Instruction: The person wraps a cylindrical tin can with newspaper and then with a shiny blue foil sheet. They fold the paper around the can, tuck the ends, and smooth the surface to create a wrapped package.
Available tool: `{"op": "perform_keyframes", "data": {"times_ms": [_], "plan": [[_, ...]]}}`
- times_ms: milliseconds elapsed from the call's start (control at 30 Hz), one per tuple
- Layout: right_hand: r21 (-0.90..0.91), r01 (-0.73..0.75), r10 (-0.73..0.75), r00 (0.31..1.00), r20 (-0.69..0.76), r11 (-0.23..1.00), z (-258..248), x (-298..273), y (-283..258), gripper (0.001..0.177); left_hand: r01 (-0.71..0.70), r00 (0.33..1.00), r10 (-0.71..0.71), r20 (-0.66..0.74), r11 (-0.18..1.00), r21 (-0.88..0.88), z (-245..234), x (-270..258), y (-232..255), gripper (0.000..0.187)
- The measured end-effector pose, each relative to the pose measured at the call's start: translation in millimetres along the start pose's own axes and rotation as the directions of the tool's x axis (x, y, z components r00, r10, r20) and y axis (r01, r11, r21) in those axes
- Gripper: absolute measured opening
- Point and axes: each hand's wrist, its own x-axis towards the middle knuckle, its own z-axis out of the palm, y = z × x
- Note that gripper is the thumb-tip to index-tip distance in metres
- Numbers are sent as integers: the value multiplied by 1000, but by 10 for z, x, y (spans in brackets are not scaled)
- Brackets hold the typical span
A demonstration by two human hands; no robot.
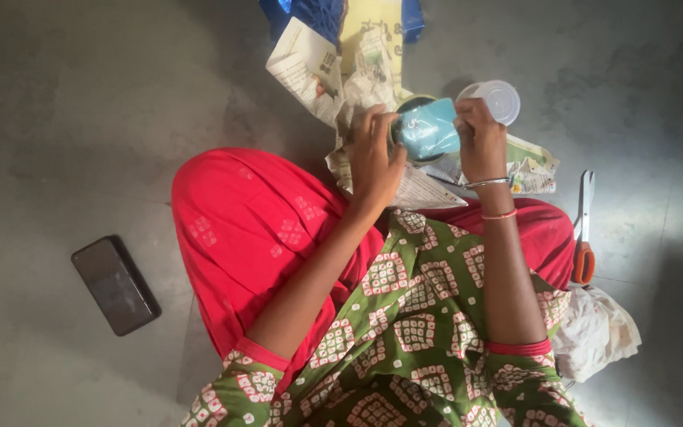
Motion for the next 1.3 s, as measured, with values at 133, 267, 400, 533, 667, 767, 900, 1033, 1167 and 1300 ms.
{"op": "perform_keyframes", "data": {"times_ms": [133,267,400,533,667,767,900,1033,1167,1300], "plan": [[-51,-11,14,999,49,999,2,85,-5,19,33,997,-32,65,999,-10,55,-27,-64,46],[-127,123,-126,992,-18,984,67,118,-3,20,41,992,-46,114,998,47,108,-42,-99,48],[-81,24,-23,1000,6,996,103,124,-25,24,-111,989,88,116,972,208,134,-33,-76,52],[-238,149,-150,989,13,960,54,123,-69,27,-29,968,-59,243,938,344,131,-47,14,54],[-459,123,-125,992,26,880,25,20,-203,27,-7,965,-103,241,908,418,90,-18,81,57],[-547,110,-93,994,58,830,67,-78,-244,23,-14,966,-104,238,894,449,74,-43,81,54],[-691,129,-53,990,130,711,214,-154,-246,23,31,952,-169,254,882,470,64,-29,83,57],[-691,138,-12,983,184,709,236,-125,-180,25,28,951,-170,260,881,473,61,-18,86,55],[-566,24,51,992,116,824,167,-148,-172,18,-2,965,-117,234,890,456,53,-4,94,53],[-600,75,5,991,131,797,138,-218,-217,15,-14,958,-116,263,895,447,43,5,102,44]]}}
